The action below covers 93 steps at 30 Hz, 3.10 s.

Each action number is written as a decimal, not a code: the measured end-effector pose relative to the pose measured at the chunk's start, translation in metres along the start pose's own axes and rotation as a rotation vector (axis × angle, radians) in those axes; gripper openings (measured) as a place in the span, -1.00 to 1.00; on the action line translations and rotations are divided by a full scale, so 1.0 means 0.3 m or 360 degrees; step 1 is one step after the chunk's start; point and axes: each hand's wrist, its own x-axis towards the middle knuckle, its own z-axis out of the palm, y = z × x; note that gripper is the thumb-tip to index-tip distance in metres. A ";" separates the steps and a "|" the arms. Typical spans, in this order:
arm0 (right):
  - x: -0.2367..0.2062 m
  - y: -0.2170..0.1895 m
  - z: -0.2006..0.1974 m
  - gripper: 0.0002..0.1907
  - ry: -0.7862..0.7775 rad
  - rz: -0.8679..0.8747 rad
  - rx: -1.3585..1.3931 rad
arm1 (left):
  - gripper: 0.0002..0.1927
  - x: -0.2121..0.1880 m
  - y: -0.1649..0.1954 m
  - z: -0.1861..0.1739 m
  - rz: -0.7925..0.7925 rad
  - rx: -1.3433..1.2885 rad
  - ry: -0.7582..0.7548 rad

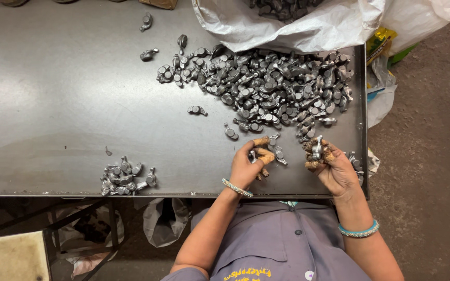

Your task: The person sorts small cast metal parts on a metal table, picking up individual pieces, turning them in their hands, and placing them into separate piles on the tray, occasionally reaching into a paper bag of parts at the top of the table.

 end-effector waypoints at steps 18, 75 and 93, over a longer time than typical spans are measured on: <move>0.037 0.182 0.372 -0.40 0.0219 -0.0973 -0.3363 | -0.62 -0.001 -0.037 -0.124 -0.0496 -0.1106 -0.0001; 0.019 0.065 0.016 -0.64 0.0225 0.0207 -0.0200 | -0.40 0.054 0.153 -0.108 -0.0144 0.1228 0.0313; -0.095 0.083 0.202 -0.65 0.0394 -0.1043 -0.2551 | -0.46 0.018 0.076 -0.034 -0.0053 0.0917 -0.0173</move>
